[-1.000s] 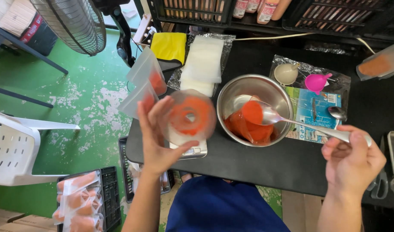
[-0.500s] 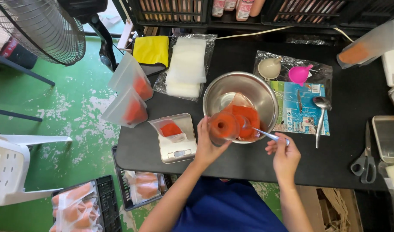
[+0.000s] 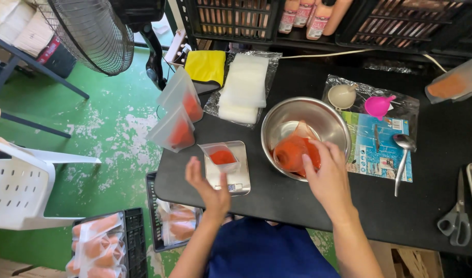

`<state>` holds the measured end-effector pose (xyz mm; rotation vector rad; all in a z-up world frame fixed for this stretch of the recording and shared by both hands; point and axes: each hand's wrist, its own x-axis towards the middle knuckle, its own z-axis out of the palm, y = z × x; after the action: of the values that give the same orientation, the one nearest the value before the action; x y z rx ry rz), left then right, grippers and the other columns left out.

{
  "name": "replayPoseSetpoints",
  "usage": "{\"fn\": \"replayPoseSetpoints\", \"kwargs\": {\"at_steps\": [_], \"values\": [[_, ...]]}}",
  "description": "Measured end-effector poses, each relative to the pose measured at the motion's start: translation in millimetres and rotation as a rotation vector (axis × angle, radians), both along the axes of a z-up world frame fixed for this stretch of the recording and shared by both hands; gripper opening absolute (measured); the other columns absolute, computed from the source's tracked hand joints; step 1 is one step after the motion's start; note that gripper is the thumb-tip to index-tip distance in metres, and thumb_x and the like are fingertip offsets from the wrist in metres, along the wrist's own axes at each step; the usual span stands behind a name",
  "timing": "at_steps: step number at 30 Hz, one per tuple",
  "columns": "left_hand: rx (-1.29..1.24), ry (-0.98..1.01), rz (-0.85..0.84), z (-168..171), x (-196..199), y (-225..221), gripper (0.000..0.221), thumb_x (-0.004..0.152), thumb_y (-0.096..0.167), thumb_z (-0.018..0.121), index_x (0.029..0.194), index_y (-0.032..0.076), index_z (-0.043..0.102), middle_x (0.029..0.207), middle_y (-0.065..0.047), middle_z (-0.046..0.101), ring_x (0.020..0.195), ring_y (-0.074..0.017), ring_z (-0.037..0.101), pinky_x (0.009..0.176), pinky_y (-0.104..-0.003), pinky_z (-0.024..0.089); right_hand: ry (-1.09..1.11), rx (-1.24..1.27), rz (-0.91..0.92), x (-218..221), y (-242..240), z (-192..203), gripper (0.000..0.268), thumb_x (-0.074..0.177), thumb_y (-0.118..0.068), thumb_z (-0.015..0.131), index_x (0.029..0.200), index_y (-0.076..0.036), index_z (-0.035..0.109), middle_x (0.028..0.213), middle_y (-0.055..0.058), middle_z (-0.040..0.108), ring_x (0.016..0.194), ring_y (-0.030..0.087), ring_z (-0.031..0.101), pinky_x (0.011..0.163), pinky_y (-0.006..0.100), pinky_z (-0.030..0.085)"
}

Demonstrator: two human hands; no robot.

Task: The person portions red sauce from a metal bowl into clear plastic bags, using a spoon to fill each bag and then placing the bag on a digital scale to check the weight.

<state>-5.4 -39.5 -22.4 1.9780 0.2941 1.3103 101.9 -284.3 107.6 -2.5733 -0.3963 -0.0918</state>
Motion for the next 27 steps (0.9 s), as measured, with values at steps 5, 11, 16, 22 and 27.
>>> {"fn": "replayPoseSetpoints", "kwargs": {"at_steps": [5, 11, 16, 22, 27], "values": [[-0.151, 0.058, 0.041, 19, -19, 42, 0.063, 0.099, 0.014, 0.064, 0.153, 0.002, 0.033, 0.148, -0.019, 0.027, 0.145, -0.0391, 0.027, 0.121, -0.051, 0.024, 0.322, -0.216, -0.209, 23, -72, -49, 0.053, 0.098, -0.045, 0.063, 0.143, -0.017, 0.057, 0.131, 0.028, 0.06, 0.122, 0.049, 0.062, 0.101, 0.057, 0.052], [-0.366, 0.237, 0.083, 32, -28, 54, 0.05, 0.102, 0.016, 0.065, 0.145, 0.006, 0.041, 0.116, -0.015, 0.052, 0.107, -0.0311, 0.055, 0.095, -0.044, 0.045, 0.682, 0.435, -0.298, 5, -94, -81, 0.052, 0.09, -0.002, 0.073, 0.138, 0.006, 0.054, 0.094, 0.034, 0.071, 0.062, 0.031, 0.07, 0.055, 0.035, 0.058], [-0.459, 0.782, -0.029, 79, -12, 34, 0.05, 0.103, 0.057, 0.047, 0.129, 0.015, 0.041, 0.054, -0.006, 0.065, 0.059, -0.0302, 0.069, 0.066, -0.046, 0.05, 0.261, 0.804, -0.267, 5, -68, -120, 0.028, 0.097, 0.001, 0.069, 0.123, 0.009, 0.065, 0.109, 0.025, 0.068, 0.06, 0.017, 0.064, 0.053, 0.025, 0.056], [-0.382, 1.03, -0.051, 76, 20, 31, 0.038, 0.096, 0.035, 0.053, 0.122, 0.009, 0.044, 0.059, -0.011, 0.066, 0.067, -0.0435, 0.071, 0.068, -0.055, 0.054, -0.462, 0.073, 0.084, -14, -66, -72, 0.02, 0.104, -0.016, 0.064, 0.12, -0.017, 0.076, 0.098, 0.001, 0.07, 0.086, 0.021, 0.073, 0.073, 0.03, 0.061], [-0.008, 1.127, -0.042, 92, 43, 44, 0.016, 0.097, 0.016, 0.054, 0.112, 0.013, 0.055, 0.083, -0.025, 0.07, 0.087, -0.0523, 0.071, 0.075, -0.059, 0.056, -0.384, 0.072, 0.177, -26, -87, -30, 0.02, 0.104, -0.004, 0.059, 0.12, -0.008, 0.071, 0.096, 0.009, 0.07, 0.088, 0.026, 0.072, 0.08, 0.033, 0.062]]}}
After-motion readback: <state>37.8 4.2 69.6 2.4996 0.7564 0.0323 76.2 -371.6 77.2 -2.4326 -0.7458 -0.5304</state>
